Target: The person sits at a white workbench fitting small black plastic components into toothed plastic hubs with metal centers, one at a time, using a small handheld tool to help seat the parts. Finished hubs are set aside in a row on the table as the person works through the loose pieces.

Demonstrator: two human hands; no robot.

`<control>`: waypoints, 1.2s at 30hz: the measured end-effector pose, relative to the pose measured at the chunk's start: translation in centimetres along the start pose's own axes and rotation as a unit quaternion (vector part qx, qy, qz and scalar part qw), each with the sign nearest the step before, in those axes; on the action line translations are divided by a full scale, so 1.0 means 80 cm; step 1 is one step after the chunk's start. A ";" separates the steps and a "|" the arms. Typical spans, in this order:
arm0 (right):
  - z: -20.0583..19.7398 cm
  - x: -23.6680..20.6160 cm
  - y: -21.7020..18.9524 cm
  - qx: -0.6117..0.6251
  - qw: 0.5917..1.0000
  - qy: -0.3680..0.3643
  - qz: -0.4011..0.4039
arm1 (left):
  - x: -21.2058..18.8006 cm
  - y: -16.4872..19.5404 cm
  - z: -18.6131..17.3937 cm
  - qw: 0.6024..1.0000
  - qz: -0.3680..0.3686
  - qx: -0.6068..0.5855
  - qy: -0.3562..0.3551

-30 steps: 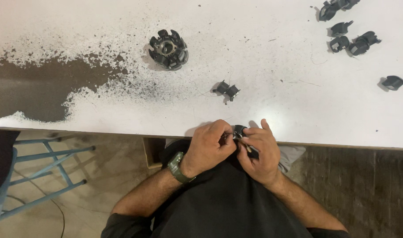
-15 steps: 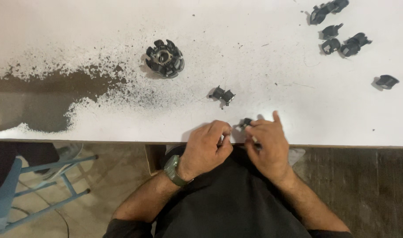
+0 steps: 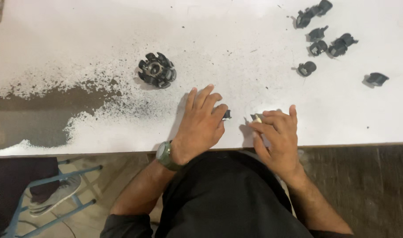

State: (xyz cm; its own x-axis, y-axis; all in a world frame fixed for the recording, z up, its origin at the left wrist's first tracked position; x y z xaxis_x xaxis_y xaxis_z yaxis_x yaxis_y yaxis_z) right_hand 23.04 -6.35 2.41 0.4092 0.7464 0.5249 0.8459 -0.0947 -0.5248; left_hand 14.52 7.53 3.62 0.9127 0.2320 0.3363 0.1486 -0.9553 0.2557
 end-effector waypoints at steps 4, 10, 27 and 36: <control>0.019 0.001 -0.013 -0.006 0.998 -0.055 -0.003 | -0.036 0.031 0.007 0.998 0.031 -0.052 -0.007; 0.038 -0.006 -0.020 -0.025 0.996 -0.082 -0.013 | -0.057 0.026 -0.012 0.990 -0.009 -0.138 0.037; 0.040 -0.018 -0.022 -0.028 0.998 -0.033 -0.037 | -0.054 0.034 -0.002 0.981 -0.066 -0.156 0.091; 0.041 -0.020 -0.014 -0.031 0.999 -0.023 -0.020 | -0.083 0.019 -0.011 0.983 -0.083 -0.130 0.096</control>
State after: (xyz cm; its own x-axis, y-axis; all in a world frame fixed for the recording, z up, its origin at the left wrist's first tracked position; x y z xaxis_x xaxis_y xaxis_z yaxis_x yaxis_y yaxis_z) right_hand 20.31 -5.30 -0.01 0.3602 0.7792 0.5130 0.8815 -0.1042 -0.4605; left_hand 8.39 4.67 2.60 0.7915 0.4350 0.4292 0.1639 -0.8278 0.5366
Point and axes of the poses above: each hand's wrist, its own x-axis towards the middle knuckle, its own z-axis out of the palm, y = z × x, the point moved 10 cm from there along x, towards the middle knuckle, and after that the axes turned 2 degrees about y, right-handed, at the moved point
